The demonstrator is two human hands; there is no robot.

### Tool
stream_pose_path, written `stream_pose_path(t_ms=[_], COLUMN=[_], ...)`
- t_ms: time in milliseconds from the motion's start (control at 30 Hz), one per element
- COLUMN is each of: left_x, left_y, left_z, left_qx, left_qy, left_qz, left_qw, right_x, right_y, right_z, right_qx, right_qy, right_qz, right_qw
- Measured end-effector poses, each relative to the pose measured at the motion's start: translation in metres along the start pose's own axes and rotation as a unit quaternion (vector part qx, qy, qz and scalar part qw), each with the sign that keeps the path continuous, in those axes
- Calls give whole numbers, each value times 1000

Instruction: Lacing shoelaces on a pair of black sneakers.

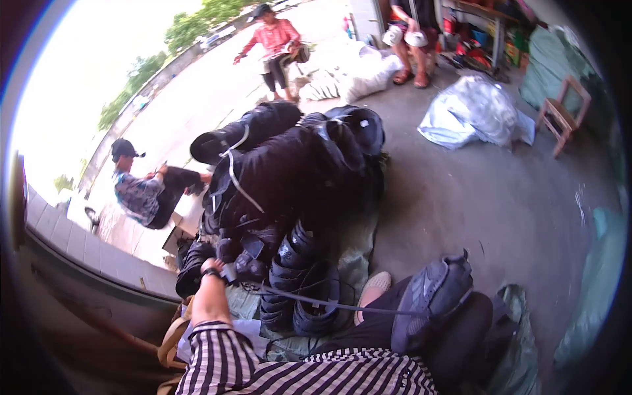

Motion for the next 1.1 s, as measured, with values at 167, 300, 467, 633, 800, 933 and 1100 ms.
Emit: stream_pose_path(t_ms=[167,300,467,633,800,933,1100], left_x=[-43,-244,-546,-717,-733,-712,-704], left_y=[75,169,98,-64,-113,-104,-105], left_z=[-45,-97,-72,-64,-56,-37,-43], left_qx=[180,41,-299,-243,-215,-106,-214], left_qy=[557,643,506,378,246,331,422], left_qz=[-144,-193,135,376,437,472,435], left_qw=[798,740,798,810,838,811,766], right_x=[-132,-275,-373,-394,-397,-405,-407], right_y=[-123,-202,-234,-249,-272,-269,-266], right_z=[78,192,237,208,184,182,189], right_qx=[155,217,274,364,347,426,378], right_qy=[-39,-33,-61,-180,-206,-247,-265], right_qz=[97,238,380,339,327,272,269], right_qw=[982,946,881,849,855,827,845])
Point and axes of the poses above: each hand's wrist, its own y-axis towards the middle knuckle, its own x-axis out of the back of the hand, z = x × y, the point moved 3 cm from there along y, towards the middle knuckle, and after that the axes turned 8 degrees about z, right-handed, at the moved point
